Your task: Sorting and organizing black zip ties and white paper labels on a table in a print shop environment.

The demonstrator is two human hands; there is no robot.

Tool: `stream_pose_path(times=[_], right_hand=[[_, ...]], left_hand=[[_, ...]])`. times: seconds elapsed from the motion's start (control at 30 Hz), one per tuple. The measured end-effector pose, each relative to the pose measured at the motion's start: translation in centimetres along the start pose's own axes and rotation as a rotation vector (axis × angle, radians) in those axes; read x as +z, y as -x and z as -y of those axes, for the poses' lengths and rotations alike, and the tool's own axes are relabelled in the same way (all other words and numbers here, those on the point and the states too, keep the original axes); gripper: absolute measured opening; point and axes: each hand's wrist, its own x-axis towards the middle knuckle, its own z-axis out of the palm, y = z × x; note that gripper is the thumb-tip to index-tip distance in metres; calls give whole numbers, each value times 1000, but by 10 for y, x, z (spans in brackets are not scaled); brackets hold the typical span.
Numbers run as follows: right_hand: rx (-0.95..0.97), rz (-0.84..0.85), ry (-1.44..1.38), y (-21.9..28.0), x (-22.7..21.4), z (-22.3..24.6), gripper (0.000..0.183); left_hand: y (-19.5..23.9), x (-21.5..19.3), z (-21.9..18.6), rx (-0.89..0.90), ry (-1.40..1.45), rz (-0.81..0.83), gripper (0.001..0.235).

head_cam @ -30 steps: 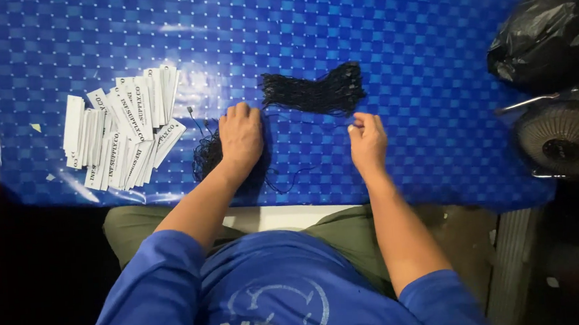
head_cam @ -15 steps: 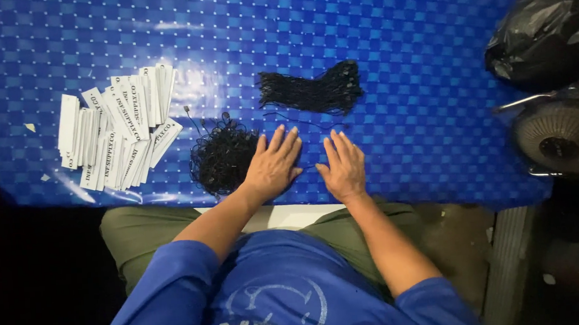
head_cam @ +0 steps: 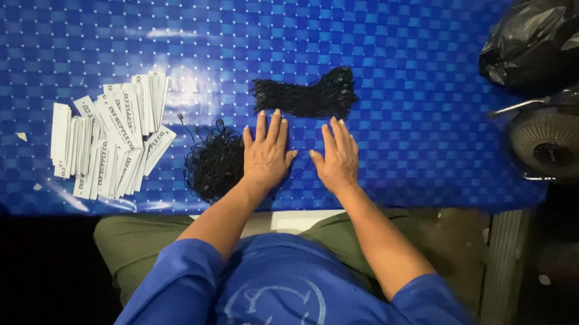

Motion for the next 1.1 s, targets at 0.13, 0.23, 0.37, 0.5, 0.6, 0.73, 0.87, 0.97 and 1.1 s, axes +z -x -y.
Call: stream_pose_path(times=[0.13,0.23,0.37,0.5,0.6,0.73,0.87,0.97,1.1], right_hand=[[-21,-103,-105,4,15,-16,52],[-1,-140,-199,29,23,-17,51],[-60,-151,-113,68,33,-6,48],[-91,-147,-20,85,36,14,52],[-138,-107,54,94,43,36,59],[-100,-58,41,102,40,47,59],[-69,-56,-14,114,39,45,58],[-119,-114,3,124,38,36,59],[-98,-43,-107,125,30,37,56]], left_hand=[[2,25,15,46,31,-245,55],[31,29,38,186,19,-583,22],[90,36,63,144,-28,-652,34],[138,39,66,-6,1,-498,69],[147,57,66,83,5,-485,66],[114,93,63,276,-89,-612,45],[78,119,39,272,-114,-651,30],[59,135,29,193,-124,-640,18],[53,141,27,126,-200,-576,6]])
